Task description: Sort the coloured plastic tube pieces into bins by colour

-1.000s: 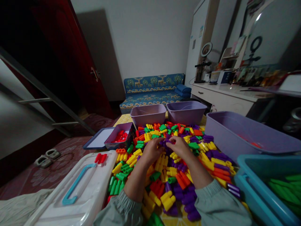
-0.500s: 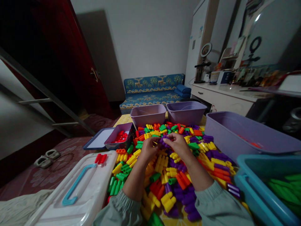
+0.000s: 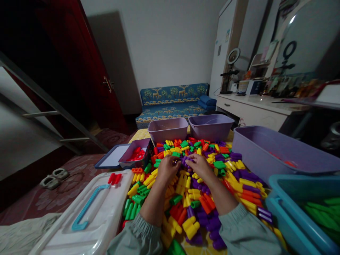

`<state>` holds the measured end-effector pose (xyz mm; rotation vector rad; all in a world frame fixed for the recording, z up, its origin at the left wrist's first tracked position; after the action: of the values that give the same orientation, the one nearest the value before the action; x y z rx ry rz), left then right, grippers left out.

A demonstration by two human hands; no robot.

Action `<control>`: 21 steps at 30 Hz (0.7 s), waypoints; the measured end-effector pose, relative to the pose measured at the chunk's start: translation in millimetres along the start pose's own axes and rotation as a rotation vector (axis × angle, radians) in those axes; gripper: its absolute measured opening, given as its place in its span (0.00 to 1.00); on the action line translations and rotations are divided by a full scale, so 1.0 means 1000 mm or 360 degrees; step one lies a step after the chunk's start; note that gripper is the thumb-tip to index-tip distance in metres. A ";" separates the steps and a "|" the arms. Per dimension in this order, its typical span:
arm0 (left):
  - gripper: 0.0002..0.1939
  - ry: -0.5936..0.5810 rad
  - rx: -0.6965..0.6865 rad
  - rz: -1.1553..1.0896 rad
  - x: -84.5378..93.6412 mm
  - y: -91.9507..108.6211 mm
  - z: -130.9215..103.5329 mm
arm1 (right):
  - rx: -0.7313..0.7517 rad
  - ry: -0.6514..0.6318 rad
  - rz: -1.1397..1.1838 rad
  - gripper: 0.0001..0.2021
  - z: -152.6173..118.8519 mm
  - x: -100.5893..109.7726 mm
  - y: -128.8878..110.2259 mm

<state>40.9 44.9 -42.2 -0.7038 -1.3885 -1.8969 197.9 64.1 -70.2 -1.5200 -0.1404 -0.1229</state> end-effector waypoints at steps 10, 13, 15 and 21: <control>0.13 0.0010 -0.0005 0.0017 -0.005 -0.004 0.001 | 0.0035 0.0008 -0.0006 0.07 0.008 -0.002 0.018; 0.12 0.0005 0.0001 0.0004 -0.006 -0.004 0.001 | -0.0011 -0.0011 -0.0004 0.08 0.008 -0.002 0.018; 0.12 -0.0002 0.0006 -0.0008 -0.007 -0.005 0.002 | -0.0019 -0.0020 -0.0023 0.08 0.008 -0.002 0.018; 0.12 -0.0004 0.0024 -0.0017 -0.009 -0.009 0.003 | -0.0019 -0.0022 -0.0040 0.08 0.008 -0.001 0.018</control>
<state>39.5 51.3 -53.2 -0.6930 -1.4098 -1.8925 200.3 73.3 -88.0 -1.5315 -0.1700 -0.1335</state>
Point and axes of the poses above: each hand's wrist, its own z-axis towards the middle knuckle, its own x-axis out of the back of the hand, y = z × x, the point moved 2 cm from there along z, towards the middle knuckle
